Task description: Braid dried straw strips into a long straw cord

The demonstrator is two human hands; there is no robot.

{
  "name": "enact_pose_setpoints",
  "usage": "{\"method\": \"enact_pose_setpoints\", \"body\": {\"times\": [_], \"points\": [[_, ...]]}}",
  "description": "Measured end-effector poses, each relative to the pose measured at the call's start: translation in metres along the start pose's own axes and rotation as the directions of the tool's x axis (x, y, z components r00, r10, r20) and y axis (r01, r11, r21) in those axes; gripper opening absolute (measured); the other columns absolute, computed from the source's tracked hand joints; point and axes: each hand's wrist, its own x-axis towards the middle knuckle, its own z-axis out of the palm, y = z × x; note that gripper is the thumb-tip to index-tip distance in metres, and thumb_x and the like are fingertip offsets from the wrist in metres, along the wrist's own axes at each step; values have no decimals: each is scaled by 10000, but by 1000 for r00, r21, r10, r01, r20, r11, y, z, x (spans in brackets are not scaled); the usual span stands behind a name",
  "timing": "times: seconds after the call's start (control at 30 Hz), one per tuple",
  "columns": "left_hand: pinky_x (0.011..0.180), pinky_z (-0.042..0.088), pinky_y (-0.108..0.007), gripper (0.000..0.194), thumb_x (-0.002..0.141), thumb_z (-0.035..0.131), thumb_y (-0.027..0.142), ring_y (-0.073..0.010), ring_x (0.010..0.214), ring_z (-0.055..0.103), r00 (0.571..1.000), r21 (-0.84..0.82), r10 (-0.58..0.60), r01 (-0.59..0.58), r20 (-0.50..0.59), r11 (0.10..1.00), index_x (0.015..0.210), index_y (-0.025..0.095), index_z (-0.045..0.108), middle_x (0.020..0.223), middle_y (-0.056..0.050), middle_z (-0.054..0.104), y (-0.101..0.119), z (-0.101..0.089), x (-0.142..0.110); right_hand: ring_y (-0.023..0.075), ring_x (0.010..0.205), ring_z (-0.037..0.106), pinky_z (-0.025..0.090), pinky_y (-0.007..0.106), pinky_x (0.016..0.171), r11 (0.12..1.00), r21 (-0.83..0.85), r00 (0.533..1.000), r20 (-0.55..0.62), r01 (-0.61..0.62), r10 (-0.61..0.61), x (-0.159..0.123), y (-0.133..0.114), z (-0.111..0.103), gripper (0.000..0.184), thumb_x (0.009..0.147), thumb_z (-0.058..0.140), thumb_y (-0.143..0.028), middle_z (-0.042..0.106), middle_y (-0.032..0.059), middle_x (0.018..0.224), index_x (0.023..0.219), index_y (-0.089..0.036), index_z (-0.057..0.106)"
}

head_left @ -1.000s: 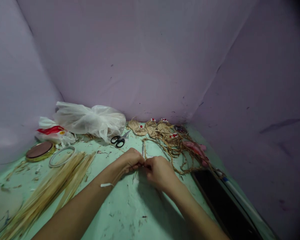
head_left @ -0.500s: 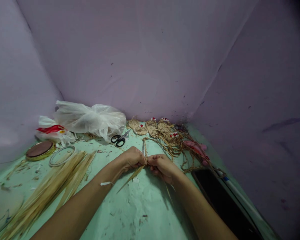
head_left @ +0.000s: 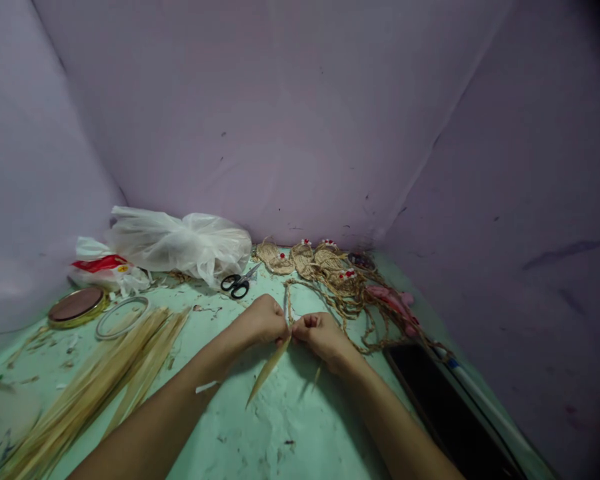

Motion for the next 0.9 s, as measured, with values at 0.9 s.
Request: {"method": "enact_pose_setpoints", "body": {"times": [0.9], "points": [[312,235,-187,146,569,494,117,-63,257,323,969,-367,-194,239,154,899,425,120,469,293,22,391,2,14,2,36,403,356,226,183,419,995,92,997,65,28,-34,-1,2,-7,88,491,620,-165,524,-24,460,521,-116,554]]}}
